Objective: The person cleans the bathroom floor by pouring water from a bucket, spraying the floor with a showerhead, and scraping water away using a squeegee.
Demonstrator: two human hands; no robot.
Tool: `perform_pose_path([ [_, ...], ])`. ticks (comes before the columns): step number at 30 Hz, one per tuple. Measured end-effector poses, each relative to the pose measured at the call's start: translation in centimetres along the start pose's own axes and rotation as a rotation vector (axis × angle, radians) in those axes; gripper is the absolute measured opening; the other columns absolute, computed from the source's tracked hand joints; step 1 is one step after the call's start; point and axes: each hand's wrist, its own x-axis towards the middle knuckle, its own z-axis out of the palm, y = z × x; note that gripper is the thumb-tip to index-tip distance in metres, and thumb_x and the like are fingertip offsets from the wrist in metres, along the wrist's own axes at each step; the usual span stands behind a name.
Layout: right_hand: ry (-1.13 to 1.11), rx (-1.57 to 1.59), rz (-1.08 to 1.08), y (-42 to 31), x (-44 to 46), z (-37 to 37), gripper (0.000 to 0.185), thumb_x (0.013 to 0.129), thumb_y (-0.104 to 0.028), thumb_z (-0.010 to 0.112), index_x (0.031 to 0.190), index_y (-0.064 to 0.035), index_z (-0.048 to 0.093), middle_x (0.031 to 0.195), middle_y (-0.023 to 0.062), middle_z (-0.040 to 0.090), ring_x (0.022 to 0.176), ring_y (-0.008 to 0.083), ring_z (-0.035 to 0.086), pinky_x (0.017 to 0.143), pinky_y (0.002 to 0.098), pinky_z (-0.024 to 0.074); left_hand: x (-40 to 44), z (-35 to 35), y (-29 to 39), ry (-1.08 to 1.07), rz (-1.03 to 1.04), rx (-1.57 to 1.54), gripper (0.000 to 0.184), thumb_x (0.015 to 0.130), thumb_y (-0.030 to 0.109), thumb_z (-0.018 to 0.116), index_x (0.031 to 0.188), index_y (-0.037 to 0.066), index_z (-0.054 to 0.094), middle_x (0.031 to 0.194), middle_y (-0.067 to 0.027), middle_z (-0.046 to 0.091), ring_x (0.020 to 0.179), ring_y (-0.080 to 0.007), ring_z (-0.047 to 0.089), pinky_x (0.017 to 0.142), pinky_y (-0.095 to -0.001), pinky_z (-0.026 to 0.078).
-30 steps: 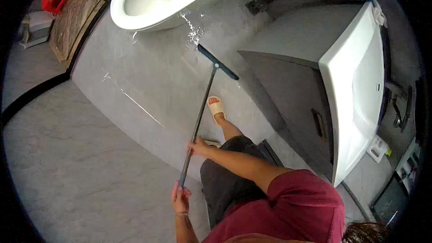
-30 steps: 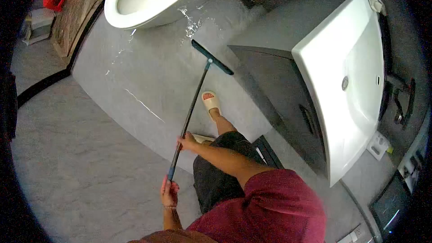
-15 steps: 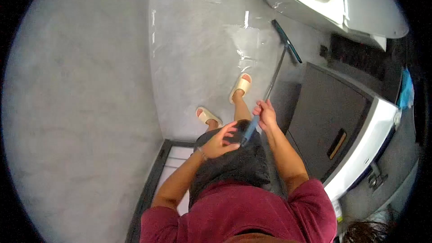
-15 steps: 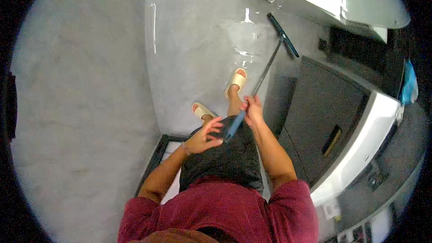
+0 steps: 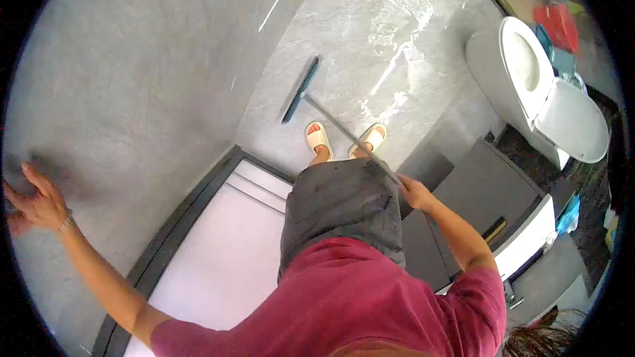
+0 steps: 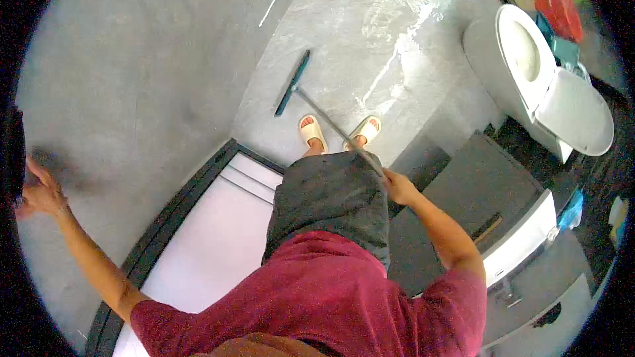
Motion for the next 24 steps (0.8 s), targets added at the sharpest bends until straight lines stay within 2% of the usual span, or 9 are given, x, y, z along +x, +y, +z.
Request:
perform_pose_path([
  [1,0.007,-0.151,-0.137,-1.0,2.8,0.9,0.041,0.08,-0.018,0.041,0.12,-0.0112,0.035,0.073,0.0155,0.056,0.064,0.0298,0.055,0.059,0.0352,0.0433,-0.7,1.4,-1.7,-0.065,0.024,0.127,0.037,0.072,0.03,0.056,0.101,0.008,0.054,0.108,-0.0153,0.044,0.102,-0.0279,0.039,0.085,-0.0403,0.029],
  [2,-0.119,-0.226,-0.014,-4.1,5.5,1.6,0.042,0.078,-0.017,0.04,0.119,-0.0117,0.036,0.084,0.0211,0.055,0.078,0.0386,0.052,0.066,0.0412,0.0417,-1.8,2.2,-3.3,-0.114,0.037,0.248,0.038,0.072,0.032,0.055,0.101,0.008,0.055,0.107,-0.0149,0.045,0.101,-0.0277,0.04,0.084,-0.0403,0.029],
  [4,-0.109,-0.236,-0.15,-2.2,14.2,7.2,0.031,0.076,-0.013,0.039,0.106,-0.0038,0.044,0.082,0.0212,0.055,0.078,0.0362,0.053,0.067,0.0429,0.0404,-3.3,5.5,-3.9,-0.178,0.085,0.402,0.04,0.072,0.036,0.053,0.1,0.008,0.055,0.104,-0.0143,0.047,0.097,-0.0273,0.042,0.081,-0.0404,0.031],
  [6,-0.17,-0.535,-0.188,-8.1,17.7,7.0,0.023,0.076,-0.013,0.042,0.095,-0.0034,0.051,0.085,0.0164,0.058,0.082,0.0299,0.056,0.063,0.043,0.042,-3.7,6.5,-5.2,-0.185,0.121,0.488,0.043,0.072,0.04,0.051,0.1,0.007,0.055,0.101,-0.0136,0.049,0.093,-0.0269,0.044,0.078,-0.0405,0.032],
  [11,-0.161,-0.555,0.031,-9.9,25.6,7.2,0.021,0.075,-0.02,0.047,0.087,-0.0074,0.059,0.089,0.0123,0.058,0.084,0.0272,0.057,0.069,0.0363,0.0457,-5.2,7.7,-7.1,-0.214,0.13,0.592,0.051,0.071,0.049,0.045,0.098,0.007,0.055,0.093,-0.012,0.053,0.084,-0.0259,0.048,0.071,-0.0407,0.035],
  [15,-0.136,-0.728,-0.007,-3.7,24.3,3.5,0.021,0.077,-0.026,0.047,0.093,-0.0151,0.055,0.085,0.0074,0.059,0.082,0.0242,0.057,0.065,0.0353,0.0466,-4.8,7.0,-9.1,-0.235,0.123,0.605,0.058,0.071,0.057,0.041,0.096,0.007,0.056,0.088,-0.0107,0.057,0.077,-0.0251,0.052,0.066,-0.0409,0.038],
  [19,0.01,-0.502,0.245,0.4,16.0,-4.3,0.024,0.08,-0.032,0.044,0.099,-0.0204,0.053,0.083,0.0079,0.058,0.081,0.0271,0.056,0.067,0.0384,0.0442,-4.3,7.8,-7.7,-0.273,0.021,0.54,0.047,0.075,0.043,0.049,0.105,0.005,0.05,0.097,-0.0071,0.054,0.09,-0.0235,0.05,0.081,-0.0433,0.036],
  [23,0.116,-0.278,0.478,4.4,5.6,-11.0,0.029,0.08,-0.034,0.041,0.104,-0.0211,0.051,0.089,0.0098,0.057,0.086,0.0283,0.053,0.074,0.0404,0.0412,-3.1,5.7,-6.1,-0.525,-0.066,0.749,0.054,0.075,0.052,0.04,0.106,0.008,0.049,0.1,-0.0057,0.053,0.096,-0.0277,0.045,0.08,-0.0455,0.032],
  [24,0.169,-0.326,0.492,7.2,3.2,-11.5,0.029,0.081,-0.036,0.039,0.105,-0.0228,0.05,0.089,0.0088,0.057,0.084,0.0277,0.054,0.072,0.0408,0.0423,-5.2,7.9,-9.3,-0.292,-0.058,0.419,0.057,0.073,0.056,0.041,0.101,0.009,0.052,0.096,-0.0073,0.054,0.09,-0.0294,0.046,0.075,-0.0445,0.033],
])
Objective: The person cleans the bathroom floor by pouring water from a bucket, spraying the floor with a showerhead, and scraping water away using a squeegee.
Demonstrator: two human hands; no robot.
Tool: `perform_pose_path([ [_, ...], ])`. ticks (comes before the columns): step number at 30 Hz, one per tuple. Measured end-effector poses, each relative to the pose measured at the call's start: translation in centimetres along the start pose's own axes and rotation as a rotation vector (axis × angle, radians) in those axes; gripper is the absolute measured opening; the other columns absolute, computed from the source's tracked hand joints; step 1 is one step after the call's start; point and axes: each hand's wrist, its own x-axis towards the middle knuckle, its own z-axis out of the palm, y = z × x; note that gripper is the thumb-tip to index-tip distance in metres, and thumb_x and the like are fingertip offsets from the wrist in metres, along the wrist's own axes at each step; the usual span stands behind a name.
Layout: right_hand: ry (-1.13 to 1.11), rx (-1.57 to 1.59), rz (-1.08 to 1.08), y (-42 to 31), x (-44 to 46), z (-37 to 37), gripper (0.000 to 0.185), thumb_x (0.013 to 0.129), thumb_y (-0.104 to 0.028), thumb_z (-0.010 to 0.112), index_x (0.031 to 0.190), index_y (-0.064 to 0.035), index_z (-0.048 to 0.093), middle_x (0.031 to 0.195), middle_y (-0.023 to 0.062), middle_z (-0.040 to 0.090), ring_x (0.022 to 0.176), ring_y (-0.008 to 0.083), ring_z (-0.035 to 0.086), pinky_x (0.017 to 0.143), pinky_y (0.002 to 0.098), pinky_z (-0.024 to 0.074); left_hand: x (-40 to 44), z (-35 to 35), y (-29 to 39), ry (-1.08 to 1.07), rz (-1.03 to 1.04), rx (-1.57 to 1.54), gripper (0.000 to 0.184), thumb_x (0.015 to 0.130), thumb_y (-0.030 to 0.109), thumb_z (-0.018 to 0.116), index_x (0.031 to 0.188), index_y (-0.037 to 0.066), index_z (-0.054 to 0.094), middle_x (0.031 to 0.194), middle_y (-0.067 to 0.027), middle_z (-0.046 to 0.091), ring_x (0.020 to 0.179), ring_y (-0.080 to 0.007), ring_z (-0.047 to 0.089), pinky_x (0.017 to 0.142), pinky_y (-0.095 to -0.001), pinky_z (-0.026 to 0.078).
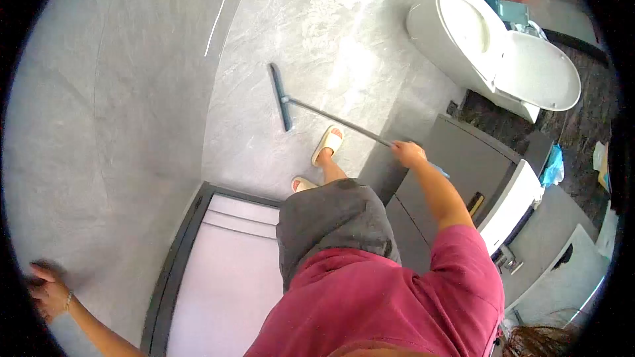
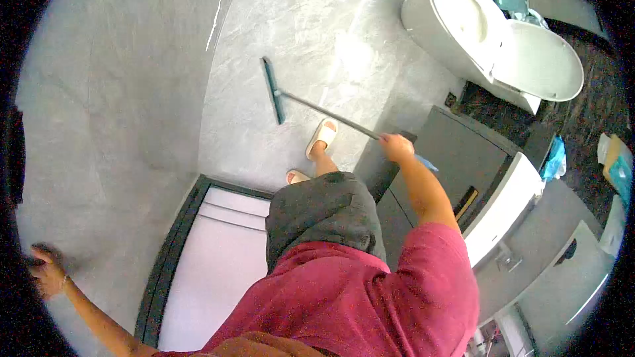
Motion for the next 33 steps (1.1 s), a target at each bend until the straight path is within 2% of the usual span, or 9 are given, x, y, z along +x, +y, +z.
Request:
perform_pose_path([
  [3,0.007,0.034,0.249,6.2,-4.5,-2.3,0.032,0.082,-0.038,0.037,0.108,-0.0223,0.047,0.092,0.0092,0.057,0.087,0.0274,0.053,0.073,0.0413,0.0422,2.1,-0.4,-0.4,0.497,0.136,-0.07,0.056,0.068,0.061,0.042,0.089,0.012,0.06,0.09,-0.0099,0.056,0.085,-0.0309,0.048,0.07,-0.0445,0.032],
  [4,0.051,-0.007,0.272,8.8,-5.1,-2.0,0.033,0.082,-0.036,0.037,0.108,-0.019,0.047,0.092,0.0099,0.057,0.09,0.0281,0.052,0.075,0.04,0.0413,0.9,-1.3,0.1,0.182,0.132,0.197,0.059,0.067,0.064,0.04,0.092,0.014,0.059,0.095,-0.0096,0.054,0.088,-0.0312,0.046,0.069,-0.0465,0.032],
  [10,0.208,-0.198,0.359,12.2,-9.2,-7.0,0.03,0.083,-0.029,0.036,0.103,-0.0117,0.049,0.088,0.0134,0.056,0.083,0.0312,0.053,0.072,0.0404,0.0418,0.3,0.0,0.5,0.287,0.089,-0.012,0.064,0.068,0.066,0.034,0.096,0.014,0.058,0.086,-0.011,0.058,0.081,-0.0314,0.051,0.073,-0.049,0.033],
  [13,0.151,-0.068,0.299,10.1,-9.9,-8.3,0.029,0.083,-0.028,0.038,0.104,-0.0115,0.049,0.084,0.0159,0.056,0.081,0.0346,0.052,0.071,0.0413,0.0413,0.4,1.3,0.1,0.466,0.176,0.032,0.055,0.067,0.064,0.041,0.079,0.014,0.062,0.082,-0.0082,0.057,0.069,-0.0263,0.051,0.053,-0.0416,0.033],
  [21,0.27,-0.177,-0.649,-18.0,9.1,-3.3,0.022,0.079,-0.018,0.038,0.088,-0.006,0.053,0.087,0.0167,0.056,0.075,0.0335,0.055,0.066,0.0427,0.0437,-0.9,-1.8,1.4,0.314,0.094,0.043,0.049,0.068,0.063,0.042,0.097,0.025,0.055,0.099,-0.0142,0.048,0.085,-0.0337,0.045,0.065,-0.0507,0.03],
  [24,-0.007,-0.072,-0.282,-27.0,11.9,-1.9,0.029,0.079,-0.019,0.037,0.098,-0.0038,0.054,0.099,0.0157,0.054,0.092,0.0285,0.052,0.072,0.0376,0.0438,-0.1,-2.6,1.3,0.32,0.094,-0.054,0.049,0.07,0.062,0.041,0.105,0.029,0.051,0.089,-0.0122,0.045,0.081,-0.0313,0.042,0.067,-0.0522,0.029],
  [27,-0.04,-0.105,-0.325,-22.8,10.1,-4.0,0.032,0.08,-0.019,0.035,0.103,-0.0032,0.051,0.101,0.0151,0.054,0.093,0.0279,0.052,0.074,0.0383,0.0432,0.1,-4.2,2.0,0.308,0.076,-0.093,0.049,0.07,0.063,0.04,0.106,0.031,0.05,0.079,-0.0091,0.043,0.073,-0.0272,0.042,0.066,-0.0518,0.029],
  [30,-0.059,-0.026,-0.025,-18.1,10.4,-4.7,0.031,0.083,-0.028,0.037,0.108,-0.0151,0.051,0.108,0.0091,0.051,0.1,0.0266,0.048,0.08,0.0372,0.0412,0.3,-5.3,2.9,0.111,-0.004,0.064,0.046,0.075,0.054,0.039,0.108,0.023,0.048,0.096,-0.0145,0.047,0.085,-0.0303,0.045,0.073,-0.0518,0.03],
  [33,-0.039,-0.056,0.068,-10.3,9.6,-3.8,0.036,0.086,-0.034,0.03,0.107,-0.0136,0.051,0.112,0.0111,0.048,0.102,0.0289,0.047,0.081,0.0413,0.0392,-0.6,-2.6,2.2,0.248,0.14,-0.598,0.052,0.07,0.064,0.036,0.113,0.035,0.043,0.091,-0.0112,0.045,0.084,-0.0277,0.042,0.066,-0.049,0.031],
])
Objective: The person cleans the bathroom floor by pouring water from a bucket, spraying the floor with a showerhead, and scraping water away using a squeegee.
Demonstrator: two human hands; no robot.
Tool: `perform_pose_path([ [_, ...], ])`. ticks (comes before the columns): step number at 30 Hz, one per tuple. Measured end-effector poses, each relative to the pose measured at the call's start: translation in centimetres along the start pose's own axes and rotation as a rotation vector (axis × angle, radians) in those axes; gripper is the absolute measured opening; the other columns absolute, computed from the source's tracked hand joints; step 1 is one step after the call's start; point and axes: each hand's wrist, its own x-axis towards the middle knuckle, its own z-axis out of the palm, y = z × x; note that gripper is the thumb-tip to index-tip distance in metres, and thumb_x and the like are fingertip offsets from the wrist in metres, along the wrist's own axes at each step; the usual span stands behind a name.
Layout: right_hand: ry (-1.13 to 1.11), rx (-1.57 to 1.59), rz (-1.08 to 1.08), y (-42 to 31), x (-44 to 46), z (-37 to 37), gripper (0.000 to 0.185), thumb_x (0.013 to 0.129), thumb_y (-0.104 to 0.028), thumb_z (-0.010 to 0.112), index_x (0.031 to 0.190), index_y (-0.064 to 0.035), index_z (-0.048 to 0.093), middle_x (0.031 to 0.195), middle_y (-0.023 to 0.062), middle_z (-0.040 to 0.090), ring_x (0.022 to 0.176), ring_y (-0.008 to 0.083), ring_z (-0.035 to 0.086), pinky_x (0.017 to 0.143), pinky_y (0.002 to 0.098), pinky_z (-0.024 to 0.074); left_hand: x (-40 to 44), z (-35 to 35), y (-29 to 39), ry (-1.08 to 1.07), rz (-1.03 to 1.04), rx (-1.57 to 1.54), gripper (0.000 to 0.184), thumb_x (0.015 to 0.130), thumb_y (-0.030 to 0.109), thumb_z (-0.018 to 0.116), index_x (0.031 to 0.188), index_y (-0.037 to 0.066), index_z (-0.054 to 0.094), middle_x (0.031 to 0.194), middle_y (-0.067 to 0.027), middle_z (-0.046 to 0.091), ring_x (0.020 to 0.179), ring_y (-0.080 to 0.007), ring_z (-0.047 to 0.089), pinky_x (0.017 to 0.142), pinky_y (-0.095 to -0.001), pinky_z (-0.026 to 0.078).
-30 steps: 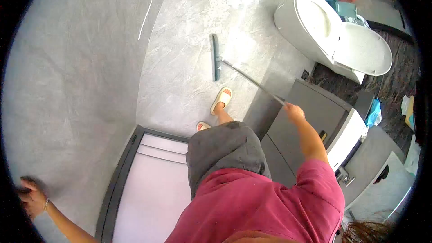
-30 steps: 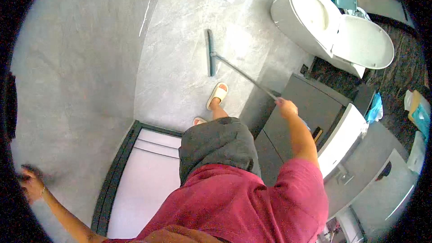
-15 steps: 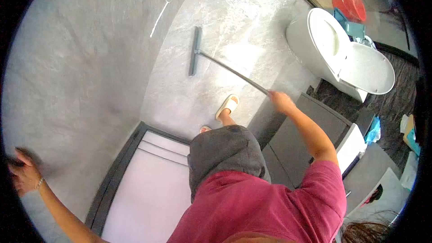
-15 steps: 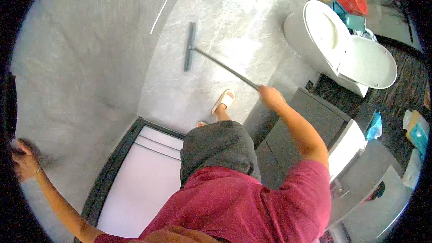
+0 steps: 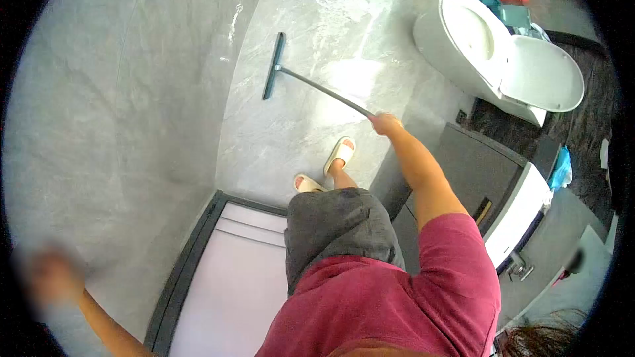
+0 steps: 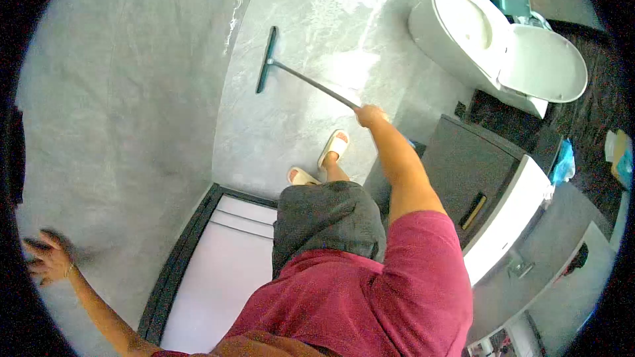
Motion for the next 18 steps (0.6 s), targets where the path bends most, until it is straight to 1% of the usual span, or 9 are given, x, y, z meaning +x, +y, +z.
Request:
perform_pose_path([
  [1,0.015,0.053,-0.049,3.4,-1.4,0.4,0.055,0.083,-0.046,0.026,0.101,-0.0017,0.052,0.103,0.0185,0.051,0.097,0.0333,0.048,0.081,0.0412,0.0377,-0.9,0.7,-1.2,0.006,0.034,0.09,0.052,0.07,0.064,0.037,0.112,0.035,0.044,0.093,-0.0102,0.045,0.086,-0.0272,0.042,0.067,-0.0491,0.03],
  [5,-0.027,-0.066,0.017,19.3,-2.0,6.8,0.038,0.084,-0.031,0.032,0.107,-0.0043,0.047,0.097,0.0224,0.052,0.096,0.0353,0.048,0.078,0.0408,0.0401,3.4,-2.4,4.7,0.097,-0.036,0.261,0.053,0.07,0.063,0.039,0.115,0.034,0.043,0.106,-0.0103,0.04,0.094,-0.026,0.039,0.071,-0.0502,0.029],
  [6,0.023,0.181,0.233,20.7,-6.3,5.2,0.035,0.085,-0.025,0.03,0.112,-0.0069,0.042,0.096,0.022,0.053,0.096,0.0347,0.049,0.077,0.0406,0.041,4.0,-3.0,5.7,0.091,-0.088,0.264,0.054,0.07,0.063,0.038,0.117,0.035,0.04,0.113,-0.0117,0.036,0.101,-0.0268,0.036,0.075,-0.0532,0.026],
  [7,-0.072,-0.067,0.123,27.3,-3.7,9.1,0.037,0.085,-0.028,0.032,0.115,-0.0084,0.042,0.1,0.0203,0.052,0.1,0.0328,0.047,0.08,0.0401,0.0396,4.6,-3.5,6.8,0.085,-0.139,0.268,0.056,0.07,0.063,0.038,0.119,0.036,0.037,0.121,-0.013,0.032,0.108,-0.0275,0.032,0.079,-0.0563,0.024],
  [9,0.0,0.171,0.527,22.4,-14.7,0.6,0.035,0.084,-0.029,0.035,0.107,-0.0066,0.051,0.108,0.0153,0.049,0.1,0.0316,0.047,0.08,0.0389,0.041,5.7,-4.4,7.8,0.071,-0.173,0.189,0.056,0.07,0.064,0.037,0.12,0.036,0.036,0.122,-0.0134,0.03,0.112,-0.0283,0.029,0.082,-0.058,0.02],
  [10,0.013,0.182,0.535,23.8,-14.3,1.1,0.035,0.084,-0.029,0.035,0.107,-0.0066,0.051,0.108,0.0153,0.049,0.1,0.0316,0.047,0.08,0.0389,0.041,5.9,-4.5,8.2,0.043,-0.203,0.119,0.057,0.071,0.064,0.036,0.12,0.037,0.035,0.124,-0.0137,0.029,0.115,-0.029,0.027,0.085,-0.0597,0.016],
  [12,0.02,-0.064,0.405,27.6,-12.6,2.1,0.037,0.085,-0.029,0.033,0.104,-0.0029,0.051,0.106,0.016,0.05,0.098,0.031,0.049,0.079,0.0385,0.0417,6.1,-4.2,8.4,0.06,-0.219,0.128,0.057,0.071,0.063,0.036,0.121,0.036,0.033,0.121,-0.0138,0.032,0.113,-0.0289,0.03,0.084,-0.0592,0.016],
  [16,0.083,0.101,0.412,20.7,-14.9,-5.6,0.03,0.081,-0.024,0.039,0.096,-0.0029,0.054,0.09,0.0173,0.056,0.087,0.03,0.054,0.074,0.0406,0.0426,2.9,-2.3,5.7,-0.021,-0.181,0.125,0.056,0.072,0.061,0.037,0.119,0.032,0.039,0.122,-0.0149,0.033,0.112,-0.0298,0.031,0.087,-0.0574,0.011],
  [18,0.115,-0.344,-0.212,17.1,-7.1,-6.8,0.029,0.081,-0.024,0.036,0.084,-0.0048,0.058,0.079,0.0144,0.058,0.078,0.0307,0.056,0.065,0.0396,0.0451,5.8,-3.7,8.2,0.007,-0.238,0.124,0.057,0.072,0.061,0.036,0.119,0.029,0.04,0.13,-0.015,0.022,0.119,-0.0285,0.022,0.09,-0.0554,0.005],
])
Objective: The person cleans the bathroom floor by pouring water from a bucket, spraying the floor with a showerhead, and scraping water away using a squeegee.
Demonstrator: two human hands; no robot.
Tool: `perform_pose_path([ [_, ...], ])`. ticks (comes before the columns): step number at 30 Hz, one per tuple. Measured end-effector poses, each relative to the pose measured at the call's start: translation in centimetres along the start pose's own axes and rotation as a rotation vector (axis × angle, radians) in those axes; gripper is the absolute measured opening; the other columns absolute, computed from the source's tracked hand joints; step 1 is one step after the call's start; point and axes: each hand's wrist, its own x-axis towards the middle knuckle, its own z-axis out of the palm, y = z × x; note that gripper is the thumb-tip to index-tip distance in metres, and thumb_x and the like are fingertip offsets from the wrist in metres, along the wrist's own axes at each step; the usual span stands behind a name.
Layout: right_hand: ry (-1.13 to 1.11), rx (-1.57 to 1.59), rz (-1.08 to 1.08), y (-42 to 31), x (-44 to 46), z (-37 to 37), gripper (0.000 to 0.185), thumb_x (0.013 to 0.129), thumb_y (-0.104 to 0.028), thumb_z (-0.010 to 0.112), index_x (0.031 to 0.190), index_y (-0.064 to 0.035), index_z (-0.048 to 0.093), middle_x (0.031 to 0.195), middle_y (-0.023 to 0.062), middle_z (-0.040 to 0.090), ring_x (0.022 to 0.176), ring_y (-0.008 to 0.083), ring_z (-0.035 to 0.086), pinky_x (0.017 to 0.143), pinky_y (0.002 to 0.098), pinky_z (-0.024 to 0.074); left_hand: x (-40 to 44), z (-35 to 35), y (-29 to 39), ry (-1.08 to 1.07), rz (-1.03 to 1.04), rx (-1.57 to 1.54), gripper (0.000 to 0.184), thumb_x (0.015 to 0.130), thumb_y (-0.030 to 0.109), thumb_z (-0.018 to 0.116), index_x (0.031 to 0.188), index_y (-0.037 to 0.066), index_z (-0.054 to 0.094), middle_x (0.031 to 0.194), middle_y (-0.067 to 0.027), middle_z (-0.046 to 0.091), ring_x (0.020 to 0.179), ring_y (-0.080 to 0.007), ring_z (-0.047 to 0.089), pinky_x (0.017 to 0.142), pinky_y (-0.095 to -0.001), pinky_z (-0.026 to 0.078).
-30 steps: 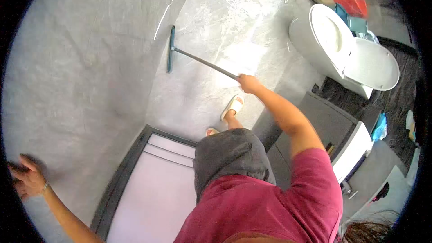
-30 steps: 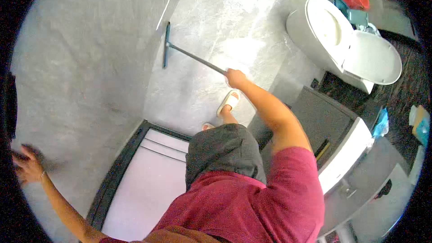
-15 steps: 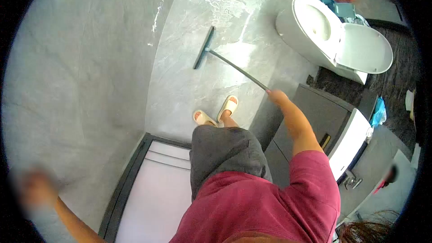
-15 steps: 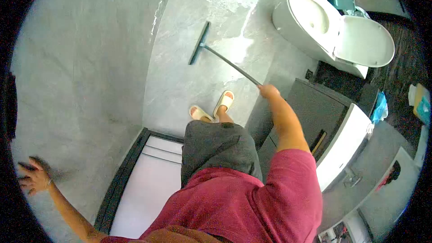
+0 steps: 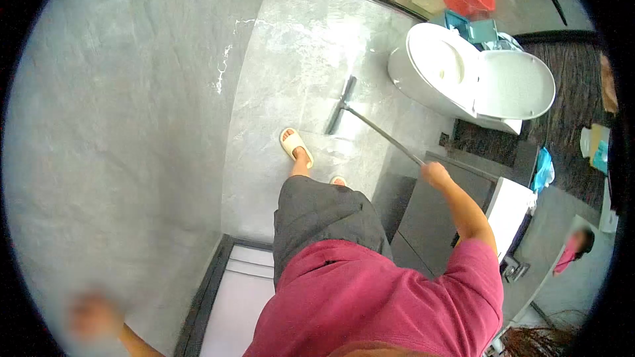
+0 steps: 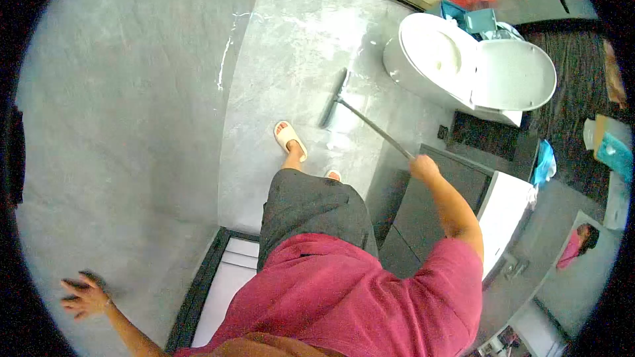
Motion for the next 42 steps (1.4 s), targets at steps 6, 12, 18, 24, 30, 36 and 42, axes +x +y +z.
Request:
perform_pose_path([
  [6,0.167,0.175,-0.115,-16.1,18.9,-17.4,0.024,0.075,-0.015,0.042,0.091,-0.0056,0.057,0.087,0.0148,0.058,0.08,0.0293,0.057,0.066,0.0394,0.0462,0.0,-0.1,-0.8,-0.073,0.004,0.161,0.059,0.074,0.057,0.04,0.119,0.02,0.04,0.127,-0.0196,0.025,0.115,-0.0349,0.026,0.088,-0.0545,0.016],
  [12,0.02,0.316,-0.052,-17.4,22.7,-20.8,0.03,0.083,-0.024,0.036,0.102,-0.007,0.052,0.099,0.0103,0.056,0.09,0.0271,0.054,0.075,0.038,0.0439,4.4,-0.3,4.1,-0.31,0.152,0.286,0.079,0.074,0.064,0.019,0.13,0.011,0.001,0.135,-0.0152,-0.005,0.118,-0.0472,0.007,0.085,-0.0648,0.006],
  [18,-0.063,0.489,0.215,-10.0,12.5,-13.7,0.05,0.085,-0.043,0.025,0.104,-0.0058,0.052,0.104,0.0145,0.052,0.096,0.0306,0.05,0.08,0.0399,0.0395,18.6,1.9,19.9,0.196,0.062,-0.503,0.034,0.074,0.024,0.06,0.1,0.005,0.049,0.114,-0.0165,0.033,0.108,-0.0252,0.027,0.086,-0.0402,0.029],
  [24,-0.152,0.571,0.499,-1.1,2.7,2.1,0.05,0.084,-0.045,0.028,0.102,-0.005,0.053,0.105,0.0183,0.051,0.099,0.0321,0.047,0.081,0.0403,0.0383,32.9,7.5,26.6,0.088,0.272,-0.323,0.039,0.077,0.023,0.051,0.113,0.008,0.043,0.087,-0.0096,0.045,0.081,-0.0221,0.043,0.074,-0.0374,0.035],
  [30,-0.125,0.634,0.795,1.2,-3.1,-4.1,0.048,0.083,-0.04,0.033,0.093,0.0009,0.056,0.097,0.0193,0.054,0.092,0.0329,0.051,0.077,0.04,0.041,41.7,10.8,30.9,0.099,0.133,-0.307,0.064,0.074,0.047,0.043,0.123,0.007,0.03,0.12,-0.0212,0.018,0.109,-0.038,0.02,0.083,-0.0573,0.015],
  [36,0.113,0.498,0.22,0.9,5.3,-12.8,0.043,0.083,-0.033,0.032,0.082,0.0028,0.055,0.085,0.0236,0.055,0.081,0.0366,0.053,0.071,0.0427,0.0425,42.2,13.8,33.0,0.026,0.083,0.244,0.064,0.076,0.054,0.037,0.128,0.019,0.021,0.119,-0.0147,0.033,0.106,-0.0333,0.034,0.08,-0.0605,0.025],
  [42,0.283,0.508,0.024,-1.7,26.9,-34.5,0.026,0.078,-0.018,0.041,0.091,-0.0014,0.056,0.089,0.0189,0.057,0.078,0.0308,0.057,0.066,0.0391,0.0458,42.7,18.3,31.4,0.291,0.146,0.395,0.062,0.069,0.067,0.032,0.122,0.035,0.03,0.117,-0.0102,0.042,0.103,-0.0323,0.041,0.07,-0.0696,0.025],
])
